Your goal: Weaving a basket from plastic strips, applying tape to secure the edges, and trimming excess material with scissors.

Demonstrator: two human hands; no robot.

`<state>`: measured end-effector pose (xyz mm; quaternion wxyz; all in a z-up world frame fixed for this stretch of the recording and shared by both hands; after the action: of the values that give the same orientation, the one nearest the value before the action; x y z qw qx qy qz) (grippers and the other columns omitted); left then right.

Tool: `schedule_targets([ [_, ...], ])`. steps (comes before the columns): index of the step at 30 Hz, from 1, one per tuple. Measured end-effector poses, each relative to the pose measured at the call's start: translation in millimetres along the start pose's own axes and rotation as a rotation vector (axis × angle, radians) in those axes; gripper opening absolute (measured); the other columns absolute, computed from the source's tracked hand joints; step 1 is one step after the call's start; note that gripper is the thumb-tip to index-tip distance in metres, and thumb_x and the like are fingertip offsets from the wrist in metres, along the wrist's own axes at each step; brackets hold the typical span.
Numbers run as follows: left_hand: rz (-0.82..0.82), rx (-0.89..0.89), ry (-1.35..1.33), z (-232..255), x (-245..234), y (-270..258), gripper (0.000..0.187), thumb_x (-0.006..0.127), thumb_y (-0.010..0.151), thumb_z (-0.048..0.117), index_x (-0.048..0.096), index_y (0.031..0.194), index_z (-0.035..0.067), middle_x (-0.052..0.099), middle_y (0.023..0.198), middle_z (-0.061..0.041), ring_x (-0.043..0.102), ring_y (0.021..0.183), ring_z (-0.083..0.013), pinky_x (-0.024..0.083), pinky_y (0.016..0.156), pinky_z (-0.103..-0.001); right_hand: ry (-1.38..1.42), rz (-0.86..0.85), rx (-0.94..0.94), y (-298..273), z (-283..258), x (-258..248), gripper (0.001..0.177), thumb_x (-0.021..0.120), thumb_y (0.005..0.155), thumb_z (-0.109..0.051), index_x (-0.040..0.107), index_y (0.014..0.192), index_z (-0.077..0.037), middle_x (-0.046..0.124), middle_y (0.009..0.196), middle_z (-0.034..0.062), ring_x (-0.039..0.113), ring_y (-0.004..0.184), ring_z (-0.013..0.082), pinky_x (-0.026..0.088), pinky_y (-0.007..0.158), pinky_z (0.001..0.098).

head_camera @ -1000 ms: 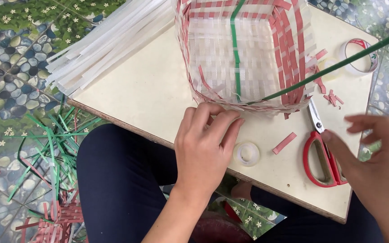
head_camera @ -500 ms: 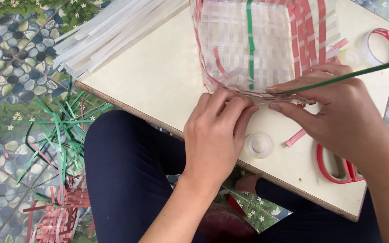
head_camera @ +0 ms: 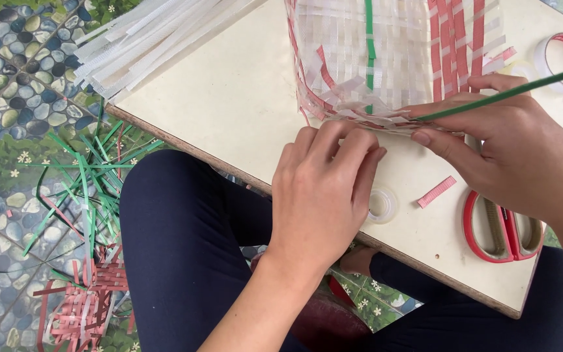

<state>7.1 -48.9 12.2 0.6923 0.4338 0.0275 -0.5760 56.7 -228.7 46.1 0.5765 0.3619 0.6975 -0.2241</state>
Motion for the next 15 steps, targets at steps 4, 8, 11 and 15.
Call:
schedule_targets([
  [4,0.085,0.007,0.074,-2,4,7,0.017,0.066,0.094,0.014,0.054,0.083,0.008,0.06,0.083,-0.002,0.051,0.075,-0.0248,0.037,0.061,-0.037,-0.031,-0.034,0.073,-5,6,3,0.023,0.055,0.094,-0.023,0.076,0.093,-0.012,0.07,0.121,-0.0002,0.065,0.106,0.016,0.029,0.112,0.0491],
  [8,0.128,0.011,0.122,-6,10,11,0.014,0.07,0.091,0.015,0.059,0.086,0.008,0.058,0.075,0.001,0.051,0.074,-0.0231,0.035,0.06,-0.037,-0.049,-0.008,0.003,-4,5,3,0.023,0.056,0.094,-0.022,0.074,0.105,-0.011,0.07,0.119,-0.0003,0.065,0.091,0.0217,0.033,0.109,0.0491],
  [11,0.173,0.035,0.148,-5,10,14,0.019,0.072,0.091,0.016,0.057,0.08,0.012,0.061,0.073,0.003,0.051,0.073,-0.0204,0.033,0.061,-0.036,-0.054,-0.031,0.046,-2,0,4,0.025,0.055,0.094,-0.024,0.076,0.092,-0.011,0.071,0.118,0.0025,0.065,0.109,0.019,0.031,0.11,0.0505],
  [15,0.216,0.082,0.208,-5,6,16,0.028,0.075,0.091,0.016,0.054,0.073,0.013,0.058,0.065,0.005,0.049,0.067,-0.0178,0.03,0.063,-0.034,-0.141,0.088,-0.049,0,-5,10,0.019,0.066,0.092,-0.021,0.068,0.105,-0.006,0.071,0.096,-0.003,0.065,0.075,0.0205,0.035,0.105,0.0499],
])
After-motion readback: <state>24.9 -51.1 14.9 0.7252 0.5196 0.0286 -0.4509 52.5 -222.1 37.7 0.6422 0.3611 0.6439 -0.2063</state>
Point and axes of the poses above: each hand's wrist, its own y-axis towards the middle knuckle, its own x-axis out of the palm, z = x × y, the point moved 3 cm from there along y, towards the middle knuckle
